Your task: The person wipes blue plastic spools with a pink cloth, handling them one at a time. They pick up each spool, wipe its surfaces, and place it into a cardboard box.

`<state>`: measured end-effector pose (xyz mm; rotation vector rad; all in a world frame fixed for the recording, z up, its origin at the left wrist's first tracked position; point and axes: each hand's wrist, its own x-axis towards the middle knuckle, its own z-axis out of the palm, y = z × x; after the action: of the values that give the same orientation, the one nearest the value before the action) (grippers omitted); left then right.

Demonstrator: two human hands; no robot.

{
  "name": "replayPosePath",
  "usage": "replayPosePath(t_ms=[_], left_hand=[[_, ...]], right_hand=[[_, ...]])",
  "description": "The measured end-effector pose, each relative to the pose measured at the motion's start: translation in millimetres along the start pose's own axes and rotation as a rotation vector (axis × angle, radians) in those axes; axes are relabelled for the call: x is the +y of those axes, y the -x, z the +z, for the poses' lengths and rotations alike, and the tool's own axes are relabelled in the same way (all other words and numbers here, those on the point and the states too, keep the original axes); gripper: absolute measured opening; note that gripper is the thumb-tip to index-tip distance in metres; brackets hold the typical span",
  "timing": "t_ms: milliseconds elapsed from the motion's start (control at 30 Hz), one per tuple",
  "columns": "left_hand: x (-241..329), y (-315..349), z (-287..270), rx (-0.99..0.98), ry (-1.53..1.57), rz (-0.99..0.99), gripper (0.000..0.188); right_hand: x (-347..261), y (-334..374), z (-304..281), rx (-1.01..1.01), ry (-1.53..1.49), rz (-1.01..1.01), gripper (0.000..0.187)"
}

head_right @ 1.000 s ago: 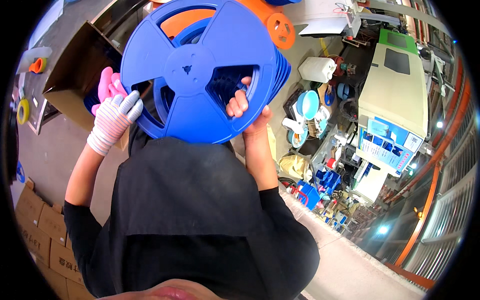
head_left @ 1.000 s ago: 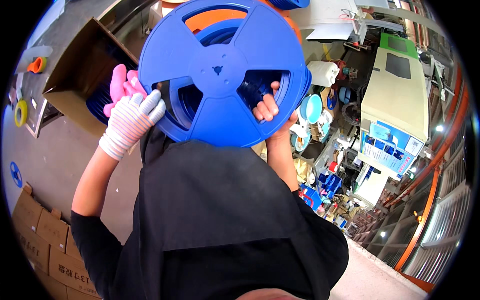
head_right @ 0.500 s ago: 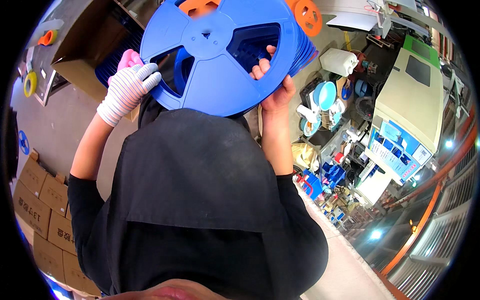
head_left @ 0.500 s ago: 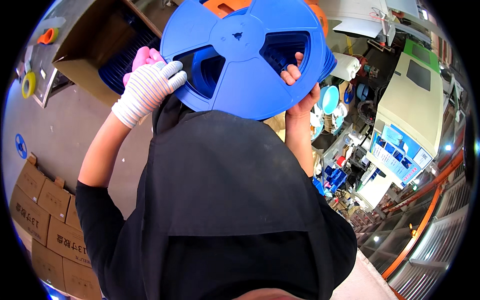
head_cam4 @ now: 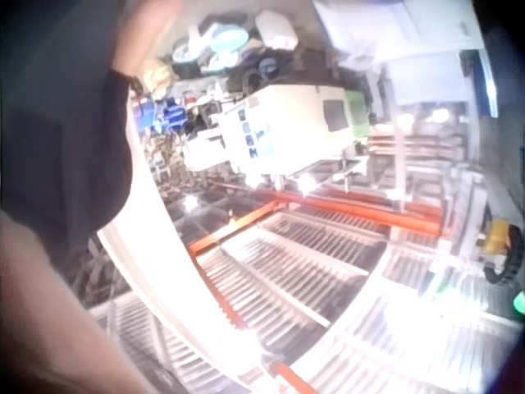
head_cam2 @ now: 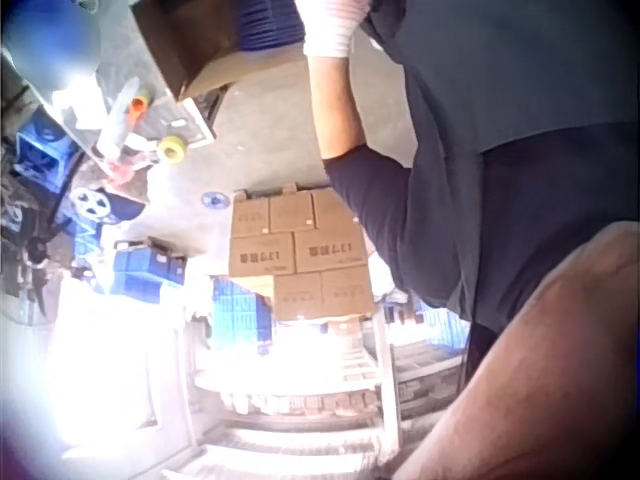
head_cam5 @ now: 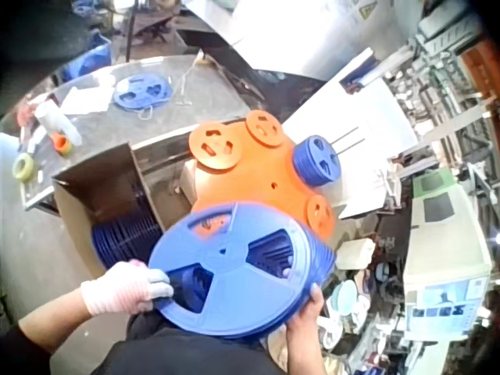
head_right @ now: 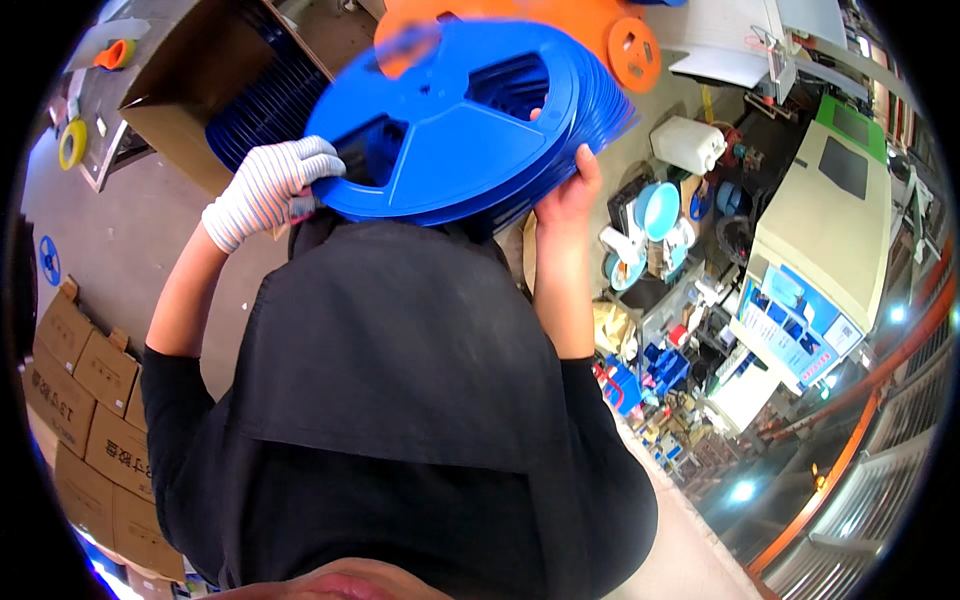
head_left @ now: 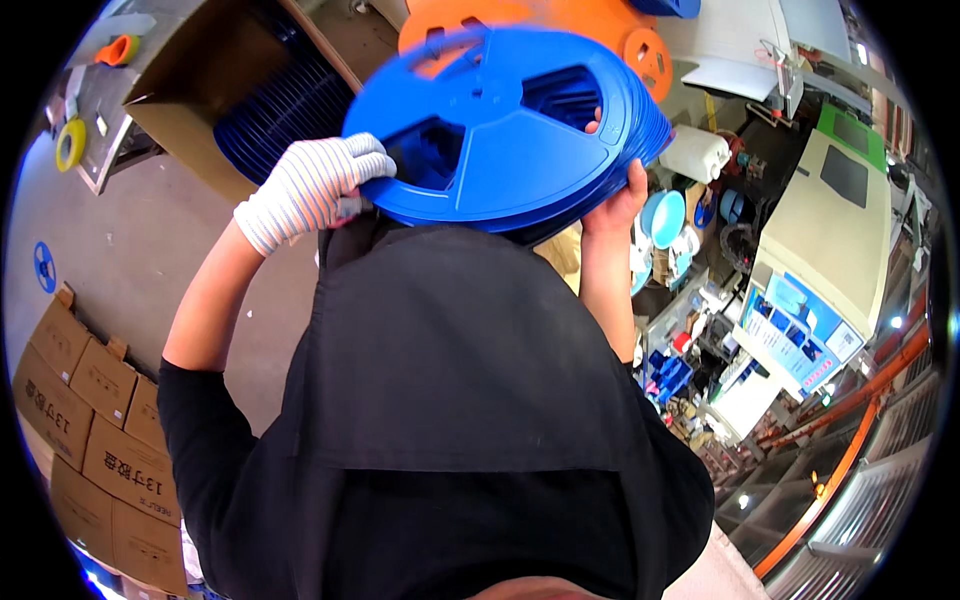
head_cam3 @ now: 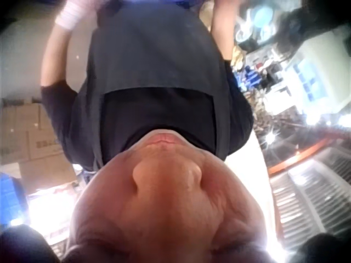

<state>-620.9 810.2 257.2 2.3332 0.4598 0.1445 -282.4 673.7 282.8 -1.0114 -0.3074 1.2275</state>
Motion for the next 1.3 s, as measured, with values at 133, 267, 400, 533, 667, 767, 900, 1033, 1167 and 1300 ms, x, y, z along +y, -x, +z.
replayPosePath(t_ms=[133,267,400,533,667,767,900,1033,1167,1300], left_hand=[[-7,14,5,-0.047,0.585,-0.098,0.041],[-5,40,2,0.146,1.438,-0.450,0.030],[-46,74,31,0.602,1.689,-0.486,0.042],[-55,93,53,0.841,1.921,-0.327,0.051],[-48,99,64,0.906,2.058,-0.178,0.058],[-52,103,69,0.904,2.061,-0.124,0.059],[-52,111,74,0.903,1.999,-0.132,0.061],[-39,114,67,0.959,1.939,-0.240,0.062],[-34,115,59,0.953,1.967,-0.279,0.058],[-35,119,69,0.957,1.987,-0.269,0.060]], right_hand=[[5,-5,-17,-0.138,-0.194,0.098,0.070],[2,7,-12,-0.069,-0.129,0.085,0.072],[3,19,-19,-0.082,-0.179,0.075,0.073],[3,23,-20,-0.093,-0.195,0.071,0.074],[1,23,-19,-0.098,-0.187,0.075,0.074],[2,20,-18,-0.111,-0.164,0.081,0.074],[3,19,-15,-0.138,-0.181,0.098,0.075],[4,23,-16,-0.120,-0.175,0.098,0.076],[5,23,-19,-0.129,-0.166,0.102,0.075],[3,25,-20,-0.102,-0.150,0.100,0.075]])
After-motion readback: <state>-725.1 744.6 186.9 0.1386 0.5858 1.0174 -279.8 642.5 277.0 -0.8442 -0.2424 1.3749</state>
